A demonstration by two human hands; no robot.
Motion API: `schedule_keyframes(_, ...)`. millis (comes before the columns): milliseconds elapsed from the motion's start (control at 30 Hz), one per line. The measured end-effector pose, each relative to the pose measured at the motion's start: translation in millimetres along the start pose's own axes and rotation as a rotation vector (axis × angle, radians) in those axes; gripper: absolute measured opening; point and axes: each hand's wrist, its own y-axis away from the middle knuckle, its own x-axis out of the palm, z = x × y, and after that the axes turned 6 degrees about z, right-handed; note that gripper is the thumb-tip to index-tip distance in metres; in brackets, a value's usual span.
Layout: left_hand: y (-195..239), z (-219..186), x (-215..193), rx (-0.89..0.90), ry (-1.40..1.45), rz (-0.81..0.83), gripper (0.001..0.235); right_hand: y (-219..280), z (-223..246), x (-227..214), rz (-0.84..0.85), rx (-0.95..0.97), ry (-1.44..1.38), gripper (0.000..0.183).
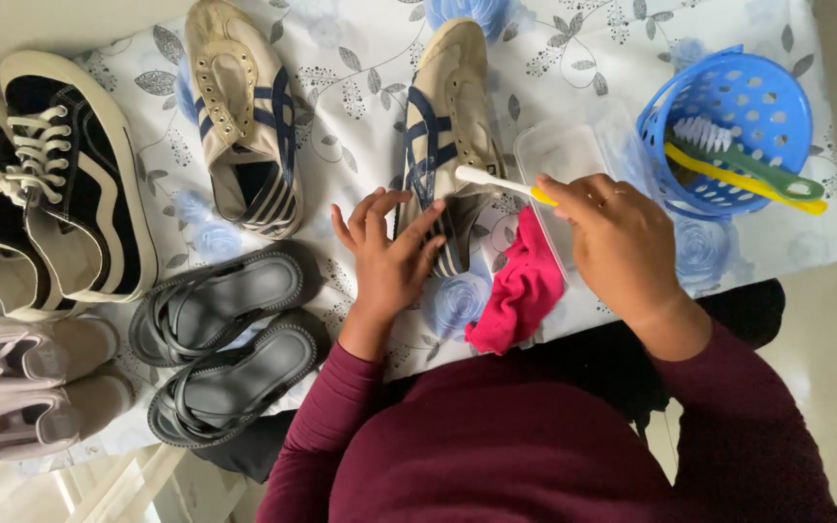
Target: The person scrubs a single sneaker with a toothbrush and wipes it with a cloth. They alternate between brushing and wiping the shoe's upper and side panels while other shoes remain on the table.
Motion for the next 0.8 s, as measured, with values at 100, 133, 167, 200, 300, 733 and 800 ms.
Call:
schedule_keyframes(100, 0.2, 0.3, 3.8, 0.016, 0.010, -0.005, 0.042, 7.0, -9.2, 20.2, -0.020, 0.055, 0.004, 0.038)
schedule_keyframes(133, 0.2, -0.3, 3.2, 0.021, 0.011, -0.004, 0.042, 9.7, -4.8, 19.4, -0.023, 0.059, 0.005, 0.038)
schedule_keyframes(167, 0.3, -1.9, 3.5, 0.027, 0.013, 0.001, 0.042, 11.8, -1.8, 18.0, -0.033, 0.037, -0.048, 0.036)
schedule_keyframes(200, 0.5, -3.4, 4.0, 0.032, 0.014, 0.006, 0.042, 14.0, 1.1, 16.9, -0.043, 0.014, -0.101, 0.035)
schedule_keyframes(300, 1.9, -1.8, 4.7, 0.032, 0.006, 0.016, 0.042, 7.0, 11.7, 17.5, -0.067, 0.013, -0.153, 0.035)
schedule_keyframes(733, 4.1, -1.8, 5.9, 0.030, 0.022, 0.031, 0.043, 33.6, -6.8, 0.5, -0.043, 0.103, -0.220, 0.047)
schedule_keyframes(800, 3.5, -3.0, 5.6, 0.035, 0.028, 0.034, 0.043, 45.2, -10.2, -4.3, -0.014, 0.142, -0.184, 0.050)
